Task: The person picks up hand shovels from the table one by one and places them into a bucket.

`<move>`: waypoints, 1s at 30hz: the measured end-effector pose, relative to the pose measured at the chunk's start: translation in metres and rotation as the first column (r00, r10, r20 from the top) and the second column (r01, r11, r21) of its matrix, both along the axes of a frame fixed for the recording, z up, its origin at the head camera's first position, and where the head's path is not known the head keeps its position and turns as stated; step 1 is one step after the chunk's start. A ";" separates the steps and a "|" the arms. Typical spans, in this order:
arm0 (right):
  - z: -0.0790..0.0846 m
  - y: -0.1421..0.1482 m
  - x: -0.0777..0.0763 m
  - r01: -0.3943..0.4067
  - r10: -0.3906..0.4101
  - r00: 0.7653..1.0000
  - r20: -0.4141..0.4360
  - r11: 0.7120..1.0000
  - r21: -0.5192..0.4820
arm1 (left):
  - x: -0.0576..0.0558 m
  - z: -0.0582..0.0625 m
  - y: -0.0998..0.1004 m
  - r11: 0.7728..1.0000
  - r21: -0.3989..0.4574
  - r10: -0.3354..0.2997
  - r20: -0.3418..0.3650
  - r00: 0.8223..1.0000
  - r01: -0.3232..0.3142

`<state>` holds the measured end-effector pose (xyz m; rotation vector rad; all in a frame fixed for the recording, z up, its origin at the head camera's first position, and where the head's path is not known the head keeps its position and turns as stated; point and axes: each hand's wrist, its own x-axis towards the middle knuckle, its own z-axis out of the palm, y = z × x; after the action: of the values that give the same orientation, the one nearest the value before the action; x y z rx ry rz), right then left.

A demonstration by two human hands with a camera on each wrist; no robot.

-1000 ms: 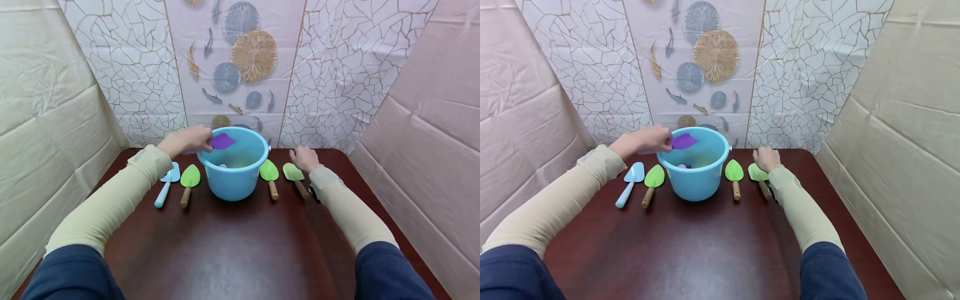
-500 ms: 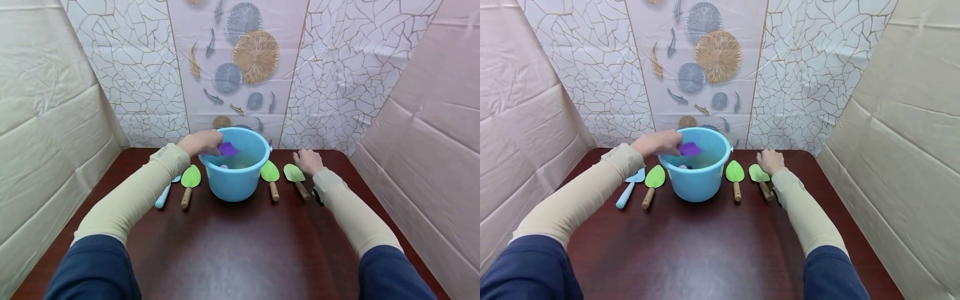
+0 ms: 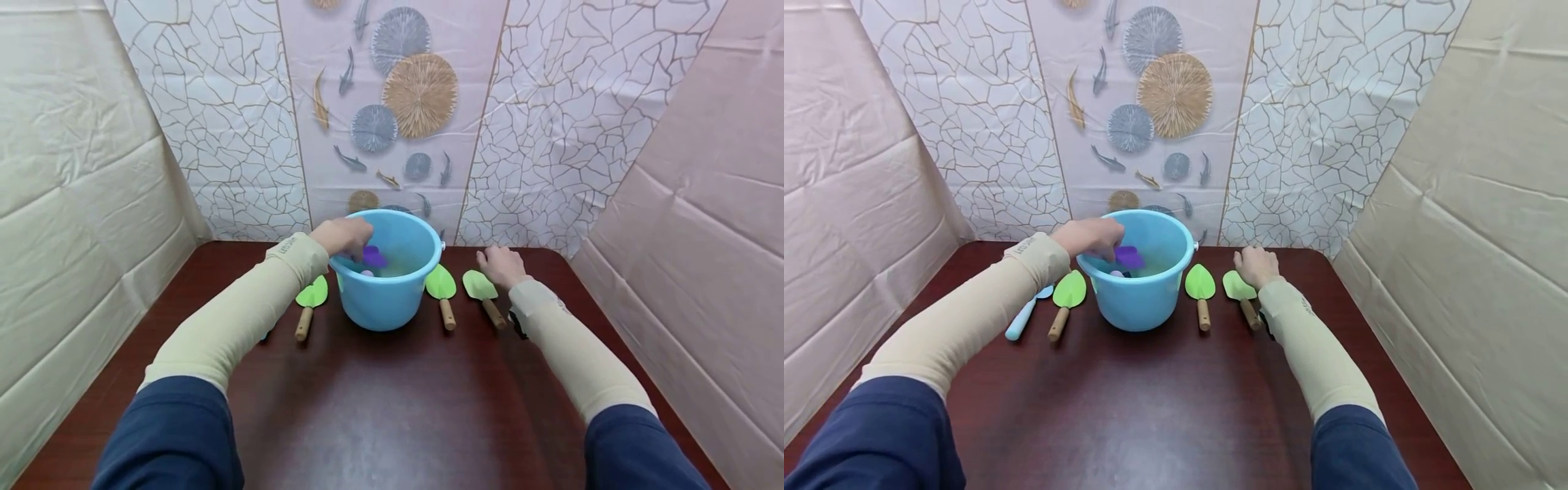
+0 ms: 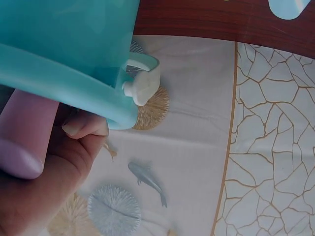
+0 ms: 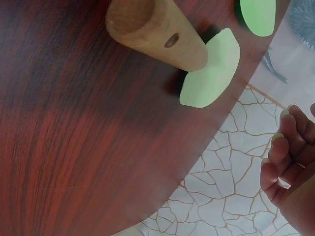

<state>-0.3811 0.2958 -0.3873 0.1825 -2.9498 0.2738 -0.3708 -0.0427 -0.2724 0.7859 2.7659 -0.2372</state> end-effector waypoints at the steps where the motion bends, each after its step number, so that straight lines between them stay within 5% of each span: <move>1: 0.000 -0.001 0.000 0.000 0.000 1.000 0.002 1.000 -0.001 | 0.001 0.000 0.000 1.000 -0.007 0.009 0.006 1.000 -0.009; 22: -0.010 0.004 0.004 0.003 -0.003 1.000 0.017 1.000 -0.012 | 0.005 -0.014 0.008 0.995 -0.087 0.051 0.037 0.998 -0.047; 30: -0.009 0.006 0.000 0.001 -0.001 1.000 -0.006 1.000 -0.006 | 0.005 -0.010 0.009 0.993 -0.077 0.095 0.070 0.993 -0.090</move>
<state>-0.3813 0.3015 -0.3961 0.1801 -2.9430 0.2815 -0.3663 -0.0336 -0.2825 0.6333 2.6995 -0.2847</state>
